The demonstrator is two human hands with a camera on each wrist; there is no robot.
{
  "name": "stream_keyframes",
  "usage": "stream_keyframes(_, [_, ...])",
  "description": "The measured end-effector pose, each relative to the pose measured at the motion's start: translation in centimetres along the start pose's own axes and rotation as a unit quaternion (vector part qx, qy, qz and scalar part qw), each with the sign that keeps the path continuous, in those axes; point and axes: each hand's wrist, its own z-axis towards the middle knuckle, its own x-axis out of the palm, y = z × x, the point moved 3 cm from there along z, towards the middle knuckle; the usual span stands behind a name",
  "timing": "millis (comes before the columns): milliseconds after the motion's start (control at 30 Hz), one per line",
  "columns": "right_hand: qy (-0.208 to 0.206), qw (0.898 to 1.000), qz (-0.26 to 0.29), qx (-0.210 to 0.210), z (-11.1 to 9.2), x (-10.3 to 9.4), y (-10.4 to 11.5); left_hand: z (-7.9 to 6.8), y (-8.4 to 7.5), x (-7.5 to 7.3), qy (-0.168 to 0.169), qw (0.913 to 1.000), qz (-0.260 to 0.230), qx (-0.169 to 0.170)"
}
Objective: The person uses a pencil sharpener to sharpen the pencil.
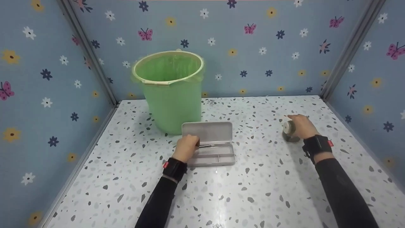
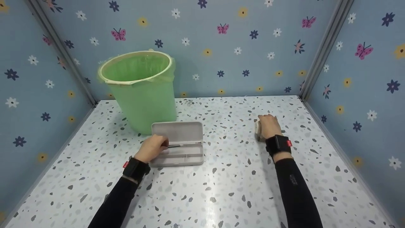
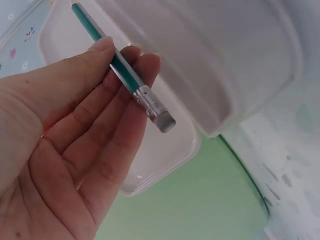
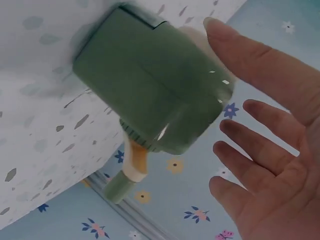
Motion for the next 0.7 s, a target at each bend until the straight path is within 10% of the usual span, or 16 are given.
stream_keyframes(700, [0.004,1.000,-0.019,-0.014,0.9,0.5,-0.7,-0.1,0.8,-1.7,-0.010,0.9996,-0.027,0.000])
